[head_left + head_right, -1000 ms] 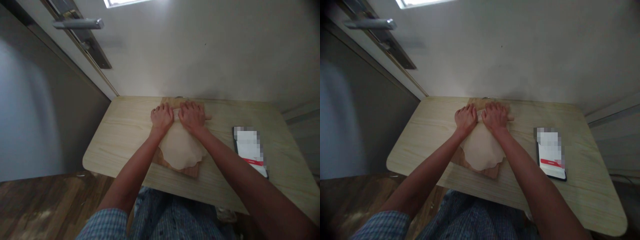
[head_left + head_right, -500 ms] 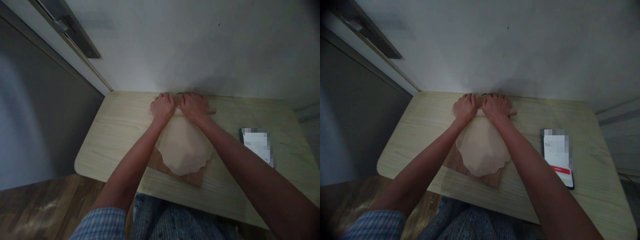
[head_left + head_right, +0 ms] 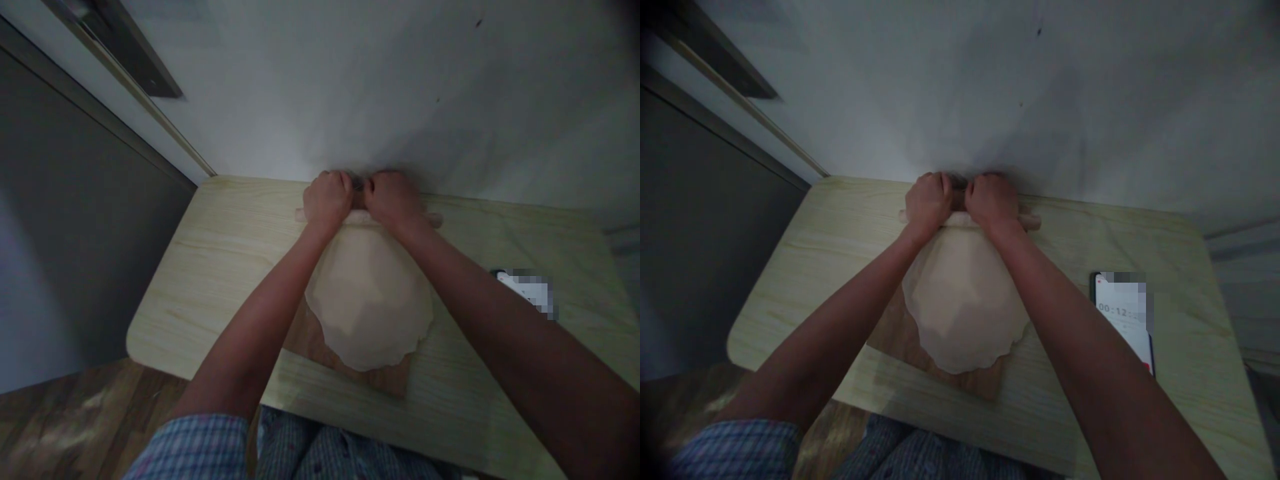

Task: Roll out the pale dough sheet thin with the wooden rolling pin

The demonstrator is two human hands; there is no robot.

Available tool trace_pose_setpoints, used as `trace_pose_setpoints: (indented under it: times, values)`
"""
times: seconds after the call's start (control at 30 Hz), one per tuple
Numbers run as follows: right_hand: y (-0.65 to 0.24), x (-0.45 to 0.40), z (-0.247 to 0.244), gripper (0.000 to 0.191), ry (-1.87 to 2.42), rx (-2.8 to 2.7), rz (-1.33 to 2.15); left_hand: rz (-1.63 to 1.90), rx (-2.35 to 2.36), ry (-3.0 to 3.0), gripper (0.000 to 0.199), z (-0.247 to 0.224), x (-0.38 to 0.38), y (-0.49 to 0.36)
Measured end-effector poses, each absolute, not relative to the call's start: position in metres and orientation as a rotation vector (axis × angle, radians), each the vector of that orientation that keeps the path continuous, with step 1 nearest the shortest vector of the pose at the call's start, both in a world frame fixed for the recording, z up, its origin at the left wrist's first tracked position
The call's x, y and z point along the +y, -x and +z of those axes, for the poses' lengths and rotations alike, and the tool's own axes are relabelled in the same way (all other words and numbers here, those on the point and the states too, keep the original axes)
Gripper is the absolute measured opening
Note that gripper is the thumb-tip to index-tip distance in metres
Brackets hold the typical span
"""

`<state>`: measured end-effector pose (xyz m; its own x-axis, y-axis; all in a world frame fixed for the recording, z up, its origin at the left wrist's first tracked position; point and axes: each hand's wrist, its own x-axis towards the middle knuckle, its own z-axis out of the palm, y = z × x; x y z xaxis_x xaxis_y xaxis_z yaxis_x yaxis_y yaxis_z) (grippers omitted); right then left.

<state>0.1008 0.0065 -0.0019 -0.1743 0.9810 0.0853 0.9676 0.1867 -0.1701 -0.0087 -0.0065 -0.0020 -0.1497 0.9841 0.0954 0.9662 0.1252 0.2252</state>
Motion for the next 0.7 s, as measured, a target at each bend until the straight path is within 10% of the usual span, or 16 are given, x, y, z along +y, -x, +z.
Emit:
trace_pose_setpoints:
  times: [0.7]
  values:
    - [-0.094,0.024,0.006,0.056,1.942,-2.232,-0.08,0.433,2.29,-1.933,0.041,0.0,0.022,0.009]
